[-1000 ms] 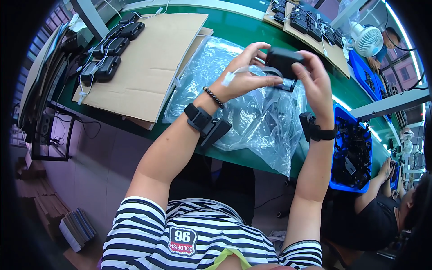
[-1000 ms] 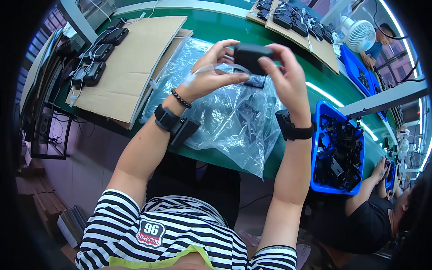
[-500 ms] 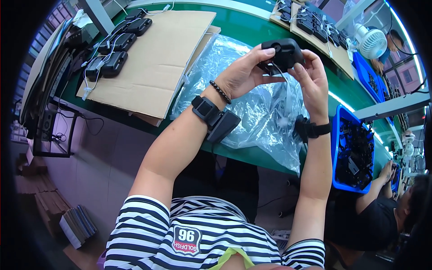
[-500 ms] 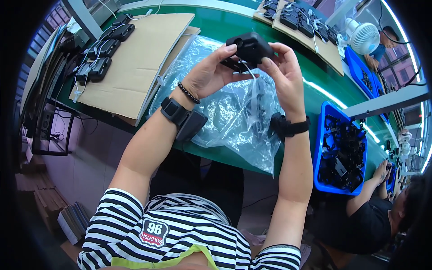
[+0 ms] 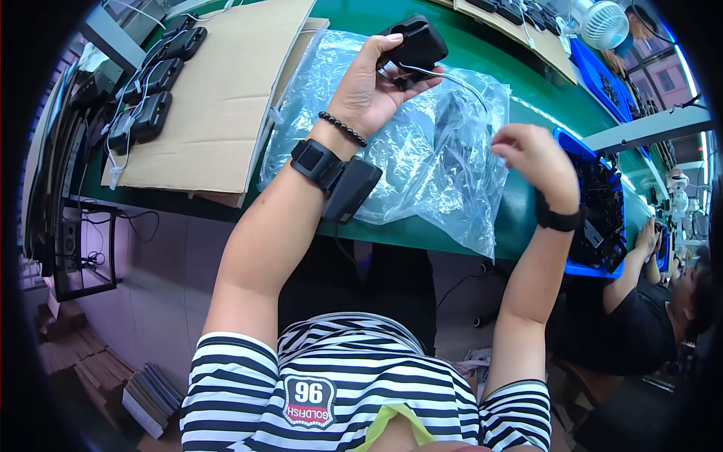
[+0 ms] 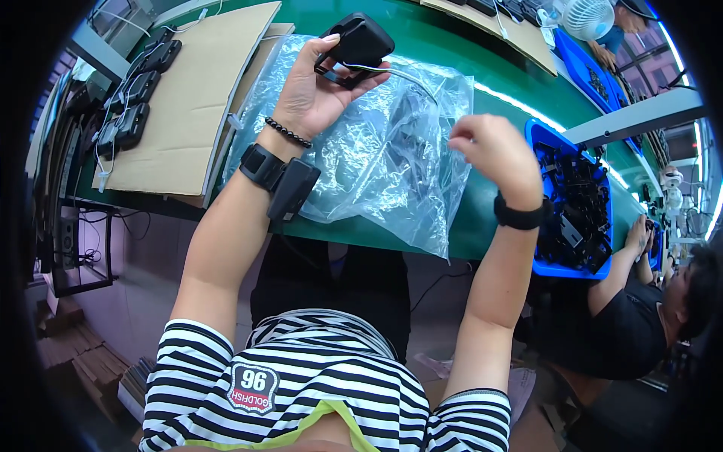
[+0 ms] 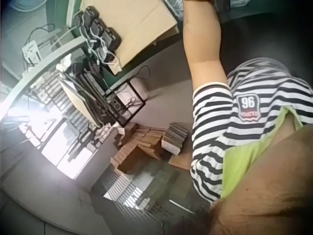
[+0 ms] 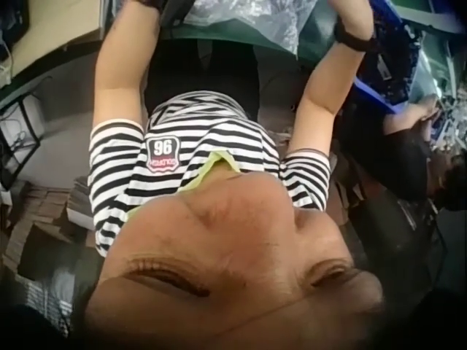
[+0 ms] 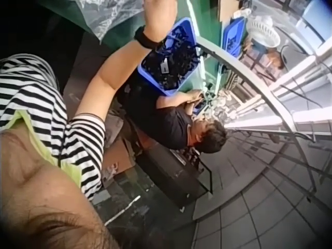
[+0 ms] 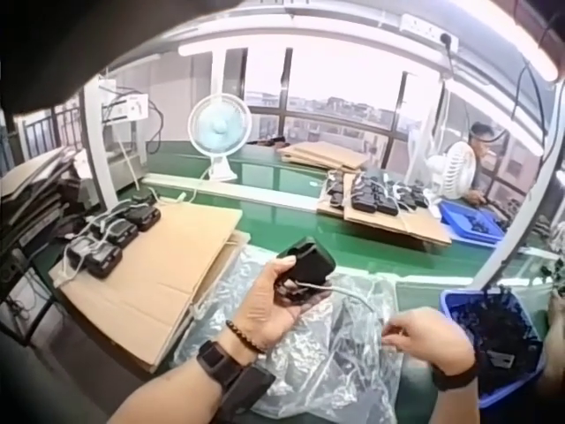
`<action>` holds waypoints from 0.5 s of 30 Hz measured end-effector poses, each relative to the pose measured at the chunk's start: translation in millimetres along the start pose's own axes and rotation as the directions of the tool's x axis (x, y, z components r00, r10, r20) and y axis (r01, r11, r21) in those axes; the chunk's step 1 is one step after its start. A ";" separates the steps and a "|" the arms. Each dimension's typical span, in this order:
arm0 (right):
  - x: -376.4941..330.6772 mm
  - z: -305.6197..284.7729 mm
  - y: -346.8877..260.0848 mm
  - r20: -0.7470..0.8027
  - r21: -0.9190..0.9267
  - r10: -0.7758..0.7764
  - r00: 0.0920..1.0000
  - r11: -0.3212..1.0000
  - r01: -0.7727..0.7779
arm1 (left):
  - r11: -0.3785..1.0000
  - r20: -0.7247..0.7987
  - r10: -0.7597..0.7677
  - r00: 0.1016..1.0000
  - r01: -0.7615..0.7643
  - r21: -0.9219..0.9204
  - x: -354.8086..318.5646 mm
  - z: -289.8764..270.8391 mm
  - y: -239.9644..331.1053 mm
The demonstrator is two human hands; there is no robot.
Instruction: The person assembles electronic devices by hand, picking up a black housing and fitting a small plastic component into it. They then thread a wire through the housing, press the parts together, and set the unit onto a cardboard sheet.
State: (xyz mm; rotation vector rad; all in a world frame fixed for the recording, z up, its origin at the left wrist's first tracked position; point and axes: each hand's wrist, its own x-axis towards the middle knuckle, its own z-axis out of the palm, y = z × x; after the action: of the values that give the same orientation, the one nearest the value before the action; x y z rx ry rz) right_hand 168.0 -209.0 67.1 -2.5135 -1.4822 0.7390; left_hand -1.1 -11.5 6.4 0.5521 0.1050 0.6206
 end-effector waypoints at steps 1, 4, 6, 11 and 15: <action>-2.9 9.7 -0.3 -0.002 -0.003 0.007 1.000 1.000 -0.007 | 1.000 0.004 -0.003 1.000 0.003 -0.005 -0.5 1.5 -1.8; 0.7 38.7 0.5 -0.271 0.166 -0.310 0.911 0.917 0.362 | 0.999 0.030 -0.043 0.999 0.044 -0.009 -2.0 2.7 -2.9; 9.0 46.5 5.1 -0.268 0.107 -0.338 0.902 0.920 0.377 | 0.998 0.022 -0.061 0.998 0.061 -0.012 -2.2 2.4 -4.3; 12.2 43.7 9.3 -0.243 0.046 -0.370 0.897 0.919 0.391 | 0.994 0.023 -0.103 0.994 0.103 0.021 -0.9 2.3 -5.8; 3.1 28.7 4.2 -0.160 0.152 -0.298 0.941 0.935 0.322 | 0.992 0.043 -0.093 0.995 0.089 0.088 0.5 1.9 -6.9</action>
State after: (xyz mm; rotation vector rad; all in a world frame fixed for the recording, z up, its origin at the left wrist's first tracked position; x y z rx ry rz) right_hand 159.0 -212.3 39.6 -2.0876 -1.6342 0.6034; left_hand 3.4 -16.7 4.5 0.6419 0.1119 0.5158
